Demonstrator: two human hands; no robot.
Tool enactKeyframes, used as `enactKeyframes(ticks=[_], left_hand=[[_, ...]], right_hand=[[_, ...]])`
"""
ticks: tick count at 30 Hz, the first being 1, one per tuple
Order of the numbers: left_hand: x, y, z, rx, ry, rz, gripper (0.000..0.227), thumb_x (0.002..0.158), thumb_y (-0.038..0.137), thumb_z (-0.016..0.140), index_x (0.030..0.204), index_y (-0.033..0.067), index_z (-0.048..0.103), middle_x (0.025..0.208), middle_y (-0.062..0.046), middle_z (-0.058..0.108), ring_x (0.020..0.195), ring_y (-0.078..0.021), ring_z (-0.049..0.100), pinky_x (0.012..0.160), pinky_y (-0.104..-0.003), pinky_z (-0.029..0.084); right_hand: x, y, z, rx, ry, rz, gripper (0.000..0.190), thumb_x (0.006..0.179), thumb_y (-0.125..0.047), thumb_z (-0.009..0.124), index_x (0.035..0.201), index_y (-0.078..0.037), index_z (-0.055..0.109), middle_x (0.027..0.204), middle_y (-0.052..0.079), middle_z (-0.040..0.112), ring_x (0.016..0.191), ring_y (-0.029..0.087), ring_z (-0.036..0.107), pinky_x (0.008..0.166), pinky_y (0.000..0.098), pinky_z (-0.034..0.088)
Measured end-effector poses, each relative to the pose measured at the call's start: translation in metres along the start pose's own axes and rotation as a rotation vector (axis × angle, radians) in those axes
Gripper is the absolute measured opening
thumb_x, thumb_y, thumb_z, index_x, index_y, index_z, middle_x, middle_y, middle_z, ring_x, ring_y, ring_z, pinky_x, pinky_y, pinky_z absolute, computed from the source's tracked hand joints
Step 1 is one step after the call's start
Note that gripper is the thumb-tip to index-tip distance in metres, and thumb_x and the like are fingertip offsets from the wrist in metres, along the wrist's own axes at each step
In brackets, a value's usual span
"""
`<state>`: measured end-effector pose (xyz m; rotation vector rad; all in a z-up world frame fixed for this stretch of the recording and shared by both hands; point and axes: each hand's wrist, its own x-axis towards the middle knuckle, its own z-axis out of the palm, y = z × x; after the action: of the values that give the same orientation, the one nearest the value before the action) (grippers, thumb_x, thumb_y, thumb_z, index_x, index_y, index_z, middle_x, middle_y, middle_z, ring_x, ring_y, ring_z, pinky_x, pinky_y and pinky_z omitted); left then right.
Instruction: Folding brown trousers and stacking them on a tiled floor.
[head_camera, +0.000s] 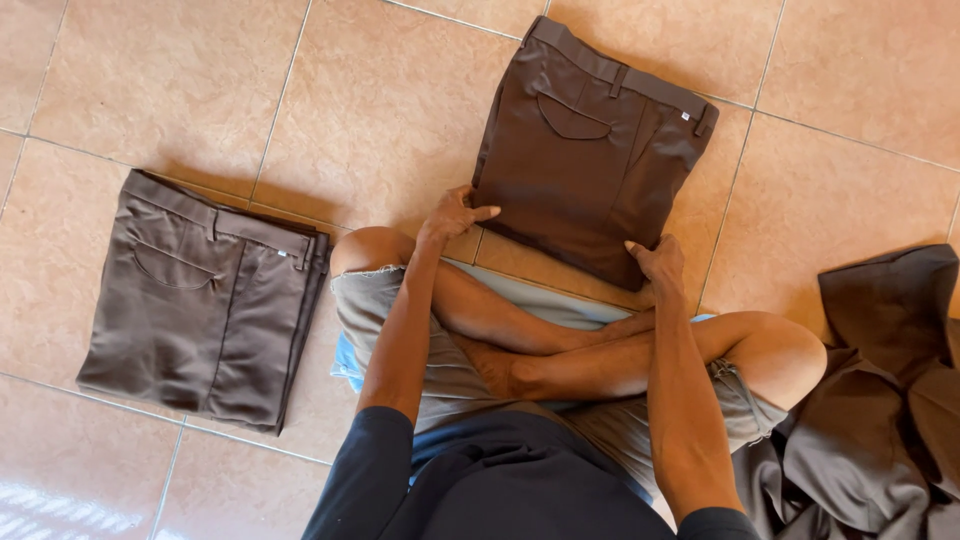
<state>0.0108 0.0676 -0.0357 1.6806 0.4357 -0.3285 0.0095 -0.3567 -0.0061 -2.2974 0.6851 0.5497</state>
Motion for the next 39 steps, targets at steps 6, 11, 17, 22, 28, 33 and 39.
enactKeyframes(ticks=[6, 11, 17, 22, 28, 33, 39], left_hand=[[-0.022, 0.015, 0.004, 0.146, 0.036, 0.091, 0.037, 0.08, 0.051, 0.089, 0.094, 0.018, 0.078, 0.093, -0.006, 0.072, 0.089, -0.0237, 0.071, 0.073, -0.039, 0.058], [-0.043, 0.033, 0.003, 0.182, 0.125, 0.226, 0.032, 0.082, 0.032, 0.086, 0.086, 0.0048, 0.07, 0.137, -0.028, 0.058, 0.121, -0.0519, 0.06, 0.092, -0.055, 0.054], [-0.034, 0.026, 0.008, 0.112, 0.214, 0.147, 0.043, 0.077, 0.041, 0.089, 0.106, 0.017, 0.068, 0.082, -0.007, 0.066, 0.083, -0.0241, 0.068, 0.072, -0.039, 0.054], [-0.01, -0.018, 0.005, 0.063, 0.23, 0.023, 0.041, 0.078, 0.036, 0.088, 0.103, 0.0073, 0.073, 0.08, -0.015, 0.071, 0.061, -0.0252, 0.07, 0.054, -0.033, 0.055], [-0.026, -0.001, 0.007, -0.057, 0.231, 0.025, 0.03, 0.088, 0.018, 0.077, 0.111, 0.0011, 0.066, 0.081, -0.016, 0.072, 0.038, -0.0196, 0.065, 0.038, -0.029, 0.051], [-0.043, 0.015, 0.004, 0.181, 0.151, 0.066, 0.022, 0.1, 0.025, 0.061, 0.111, 0.0054, 0.062, 0.051, -0.003, 0.068, 0.051, -0.0226, 0.074, 0.07, -0.033, 0.058], [-0.037, 0.005, 0.013, 0.366, 0.228, 0.019, 0.018, 0.096, 0.024, 0.051, 0.106, 0.011, 0.06, 0.053, -0.01, 0.068, 0.064, -0.0302, 0.075, 0.077, -0.043, 0.058]], right_hand=[[-0.007, -0.003, -0.003, 0.021, -0.006, 0.01, 0.057, 0.091, -0.034, 0.08, 0.126, 0.004, 0.057, 0.112, 0.026, 0.063, 0.11, 0.041, 0.064, 0.084, 0.0525, 0.055], [-0.02, -0.014, -0.006, 0.032, -0.004, 0.004, 0.06, 0.09, -0.035, 0.081, 0.126, 0.006, 0.057, 0.112, 0.027, 0.062, 0.11, 0.042, 0.065, 0.082, 0.0514, 0.055], [-0.018, -0.013, -0.004, 0.045, 0.018, 0.022, 0.058, 0.088, -0.033, 0.082, 0.124, 0.006, 0.058, 0.111, 0.028, 0.064, 0.109, 0.043, 0.065, 0.08, 0.0528, 0.055], [-0.014, -0.01, -0.005, 0.037, 0.013, -0.014, 0.059, 0.087, -0.033, 0.083, 0.123, 0.006, 0.059, 0.109, 0.027, 0.064, 0.107, 0.042, 0.066, 0.08, 0.0518, 0.055], [-0.008, -0.006, -0.002, 0.048, 0.019, 0.001, 0.058, 0.085, -0.034, 0.083, 0.122, 0.005, 0.06, 0.109, 0.027, 0.065, 0.107, 0.043, 0.066, 0.08, 0.0521, 0.055], [-0.039, -0.021, -0.023, 0.108, -0.051, 0.026, 0.057, 0.089, -0.038, 0.08, 0.126, 0.003, 0.066, 0.112, 0.027, 0.068, 0.108, 0.041, 0.068, 0.078, 0.0501, 0.06], [-0.017, 0.003, -0.016, 0.189, -0.043, -0.003, 0.049, 0.085, -0.026, 0.083, 0.122, 0.001, 0.067, 0.106, 0.026, 0.066, 0.101, 0.037, 0.068, 0.069, 0.0461, 0.063]])
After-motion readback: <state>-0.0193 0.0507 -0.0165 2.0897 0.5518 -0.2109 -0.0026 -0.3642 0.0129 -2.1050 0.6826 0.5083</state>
